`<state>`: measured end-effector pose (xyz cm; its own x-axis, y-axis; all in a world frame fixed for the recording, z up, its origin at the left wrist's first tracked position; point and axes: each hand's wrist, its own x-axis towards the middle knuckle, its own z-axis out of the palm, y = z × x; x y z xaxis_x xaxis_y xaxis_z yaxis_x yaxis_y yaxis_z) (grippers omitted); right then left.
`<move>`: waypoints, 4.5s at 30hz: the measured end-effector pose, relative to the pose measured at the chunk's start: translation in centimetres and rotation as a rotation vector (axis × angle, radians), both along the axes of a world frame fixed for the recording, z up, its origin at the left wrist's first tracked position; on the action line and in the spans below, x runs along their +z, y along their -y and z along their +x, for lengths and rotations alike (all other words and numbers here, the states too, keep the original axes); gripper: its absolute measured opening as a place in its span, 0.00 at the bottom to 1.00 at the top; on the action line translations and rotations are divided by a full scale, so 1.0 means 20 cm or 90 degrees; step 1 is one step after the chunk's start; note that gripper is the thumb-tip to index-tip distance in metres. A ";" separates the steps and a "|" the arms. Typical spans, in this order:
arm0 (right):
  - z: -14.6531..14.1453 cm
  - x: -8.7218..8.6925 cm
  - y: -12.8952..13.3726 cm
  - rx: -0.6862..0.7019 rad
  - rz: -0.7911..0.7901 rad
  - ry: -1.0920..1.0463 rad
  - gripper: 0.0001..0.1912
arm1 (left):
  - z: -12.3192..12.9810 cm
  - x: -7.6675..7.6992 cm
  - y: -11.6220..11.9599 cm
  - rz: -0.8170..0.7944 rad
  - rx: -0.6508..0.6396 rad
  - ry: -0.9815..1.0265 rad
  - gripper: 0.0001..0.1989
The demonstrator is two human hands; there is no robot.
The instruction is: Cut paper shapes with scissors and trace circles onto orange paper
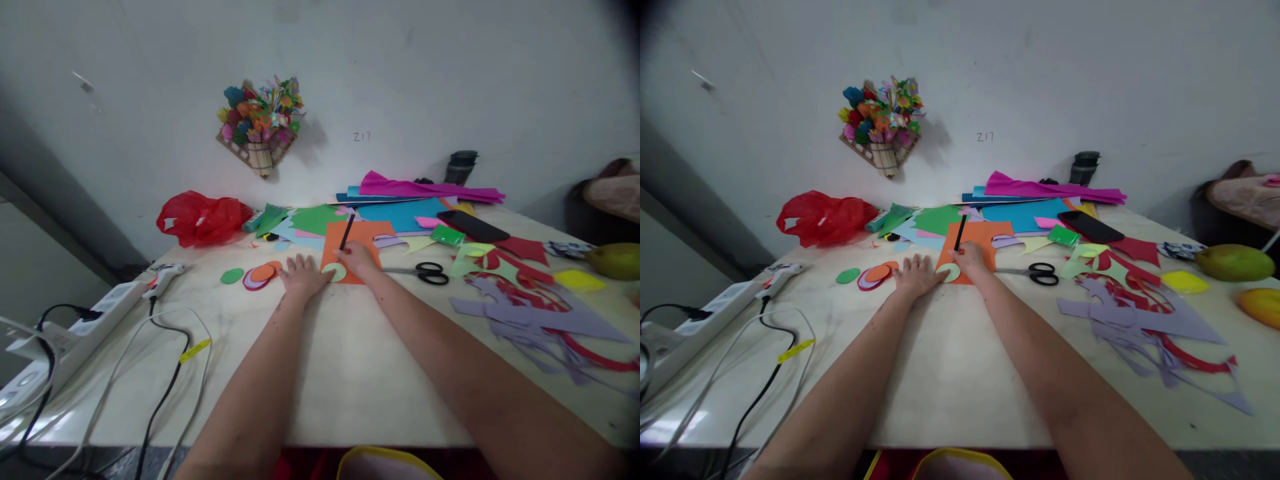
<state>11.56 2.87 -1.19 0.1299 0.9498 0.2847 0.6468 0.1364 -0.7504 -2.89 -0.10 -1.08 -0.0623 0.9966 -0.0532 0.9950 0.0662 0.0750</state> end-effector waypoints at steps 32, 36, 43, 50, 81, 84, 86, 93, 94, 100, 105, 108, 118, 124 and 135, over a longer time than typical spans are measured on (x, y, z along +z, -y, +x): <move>0.03 0.02 0.05 -0.035 -0.013 0.061 0.11 | 0.00 -0.01 -0.01 0.006 -0.006 -0.005 0.48; 0.03 0.02 0.05 -0.026 -0.016 0.044 0.11 | 0.00 0.00 -0.01 0.000 -0.007 -0.004 0.48; 0.03 0.02 0.06 -0.031 -0.004 0.048 0.10 | 0.00 0.00 -0.01 0.000 -0.007 0.001 0.49; 0.04 0.02 0.07 -0.033 -0.011 0.052 0.10 | -0.01 -0.01 -0.01 0.004 -0.009 0.005 0.49; 0.04 0.02 0.09 -0.046 -0.020 0.083 0.07 | 0.00 0.00 0.00 0.008 -0.006 0.008 0.47; 0.04 0.02 0.08 -0.043 -0.018 0.061 0.07 | 0.00 0.00 0.00 0.011 -0.007 0.004 0.46; 0.05 0.01 0.07 -0.040 -0.023 0.022 0.07 | 0.00 0.00 -0.01 0.006 -0.008 0.002 0.47; 0.09 -0.05 0.04 -0.021 -0.034 -0.151 0.10 | 0.00 -0.01 -0.02 0.010 -0.005 0.010 0.48; 0.10 -0.05 0.04 -0.013 -0.024 -0.156 0.09 | -0.01 -0.02 -0.02 0.013 -0.005 0.011 0.48; 0.11 -0.08 0.05 0.027 0.006 -0.135 0.10 | 0.00 -0.01 -0.01 0.011 -0.006 0.009 0.48; 0.11 -0.09 0.06 0.051 0.006 -0.099 0.10 | 0.00 0.00 0.00 0.005 -0.006 0.008 0.46; 0.11 -0.09 0.07 0.059 -0.002 -0.081 0.10 | 0.00 0.00 -0.01 0.001 -0.005 0.012 0.46; 0.11 -0.05 0.11 0.101 0.015 -0.026 0.09 | 0.00 0.00 -0.01 0.000 -0.006 0.010 0.46; 0.11 -0.03 0.13 0.106 0.001 -0.008 0.08 | 0.00 0.00 -0.01 0.000 -0.007 0.011 0.46; 0.11 -0.02 0.13 0.121 0.007 0.009 0.07 | 0.00 0.01 -0.01 -0.009 -0.005 0.014 0.48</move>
<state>13.70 0.27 -1.59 -0.0556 0.9537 0.2955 0.6197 0.2650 -0.7388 -2.83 0.06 -0.91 -0.0535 0.9962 -0.0691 0.9936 0.0600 0.0954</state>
